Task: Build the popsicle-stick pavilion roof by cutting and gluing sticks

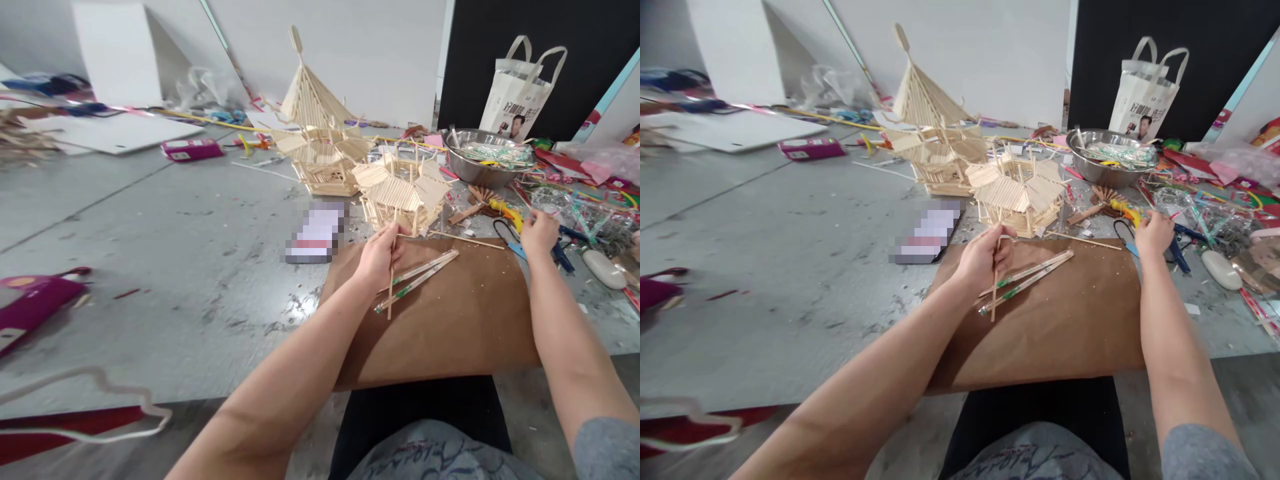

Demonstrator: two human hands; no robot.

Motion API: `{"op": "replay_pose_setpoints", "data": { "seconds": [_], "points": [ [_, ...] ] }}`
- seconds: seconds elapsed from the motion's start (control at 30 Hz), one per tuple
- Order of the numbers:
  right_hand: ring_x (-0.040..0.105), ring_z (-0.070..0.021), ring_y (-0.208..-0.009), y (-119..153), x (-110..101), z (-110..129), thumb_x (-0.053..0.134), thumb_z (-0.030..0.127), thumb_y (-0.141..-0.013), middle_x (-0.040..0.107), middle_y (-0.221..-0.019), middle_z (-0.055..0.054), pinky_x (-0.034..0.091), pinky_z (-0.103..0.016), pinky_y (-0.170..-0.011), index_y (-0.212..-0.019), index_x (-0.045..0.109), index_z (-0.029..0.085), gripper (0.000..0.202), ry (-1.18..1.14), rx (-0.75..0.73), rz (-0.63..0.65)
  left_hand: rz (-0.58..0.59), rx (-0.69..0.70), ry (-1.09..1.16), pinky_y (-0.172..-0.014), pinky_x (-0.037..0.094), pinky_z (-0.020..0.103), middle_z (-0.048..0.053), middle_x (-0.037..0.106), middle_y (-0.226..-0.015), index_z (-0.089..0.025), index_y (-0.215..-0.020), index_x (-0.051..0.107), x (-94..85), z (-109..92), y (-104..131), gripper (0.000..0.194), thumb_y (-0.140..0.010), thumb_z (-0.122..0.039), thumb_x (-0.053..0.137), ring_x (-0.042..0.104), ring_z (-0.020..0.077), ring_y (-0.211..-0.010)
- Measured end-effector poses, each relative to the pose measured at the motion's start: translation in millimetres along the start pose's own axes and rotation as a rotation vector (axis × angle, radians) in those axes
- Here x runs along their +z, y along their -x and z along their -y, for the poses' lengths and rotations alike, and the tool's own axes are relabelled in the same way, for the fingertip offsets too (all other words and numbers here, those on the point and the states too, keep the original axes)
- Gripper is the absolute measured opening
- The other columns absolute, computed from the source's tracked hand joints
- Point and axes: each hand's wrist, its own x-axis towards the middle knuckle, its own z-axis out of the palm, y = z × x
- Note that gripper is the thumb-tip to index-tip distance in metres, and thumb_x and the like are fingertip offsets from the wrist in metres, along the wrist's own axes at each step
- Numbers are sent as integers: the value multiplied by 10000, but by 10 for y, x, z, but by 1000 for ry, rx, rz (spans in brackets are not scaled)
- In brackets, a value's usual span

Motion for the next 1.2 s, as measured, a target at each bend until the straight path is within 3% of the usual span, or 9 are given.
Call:
{"op": "replay_pose_setpoints", "data": {
  "seconds": [0.13, 0.33, 0.43, 0.6, 0.77, 1.0, 1.2],
  "points": [
    [497, -323, -977, -57, -57, -201, 432, 187, -708, 607, -1020, -211, 377, -478, -783, -1024, 631, 98, 384, 59, 186, -37, 25, -32, 21, -331, 176, 163, -88, 271, -400, -161, -820, 561, 4, -50, 15, 178, -793, -318, 482, 232, 41, -312],
    [490, -329, -1011, -23, -27, -69, 442, 206, -730, 602, -1027, -199, 353, -491, -831, -1018, 626, 109, 356, 51, 64, 34, 61, -67, -32, -325, 177, 153, -76, 296, -458, -126, -876, 601, 16, -51, 28, 212, -761, -294, 540, 275, 36, -354],
    [467, -365, -1064, -47, -54, -142, 449, 218, -738, 572, -1081, -230, 339, -534, -844, -1053, 603, 93, 372, 126, 199, 33, 89, -103, -83, -318, 175, 155, -73, 306, -460, -123, -881, 614, 4, -42, 23, 231, -751, -305, 557, 277, 34, -346],
    [513, -395, -1009, -60, -81, -431, 474, 193, -719, 549, -1077, -291, 389, -546, -781, -1068, 584, 20, 405, 201, 391, 154, 152, -167, -107, -308, 160, 161, -70, 324, -453, -117, -893, 623, -12, -22, 21, 250, -743, -306, 559, 260, 28, -322],
    [484, -364, -1057, -36, -52, -406, 489, 196, -709, 533, -1144, -243, 371, -536, -827, -1081, 577, 66, 404, 231, 374, 118, 163, -167, -105, -314, 161, 158, -67, 332, -441, -110, -898, 618, -13, -16, 23, 250, -744, -298, 560, 274, 33, -332],
    [414, -326, -1134, -56, -85, -264, 447, 222, -769, 528, -1161, -189, 310, -522, -898, -1088, 550, 109, 354, 254, 217, -14, 155, -168, -135, -317, 165, 157, -74, 331, -428, -110, -926, 603, -17, -18, 16, 255, -749, -289, 569, 264, 35, -338],
    [463, -362, -1111, -61, -63, -400, 477, 196, -749, 513, -1149, -243, 339, -539, -891, -1116, 536, 69, 393, 273, 413, 203, 140, -175, -163, -312, 154, 155, -80, 333, -431, -116, -902, 608, 4, -37, 25, 220, -745, -268, 579, 256, 26, -326]
  ]
}}
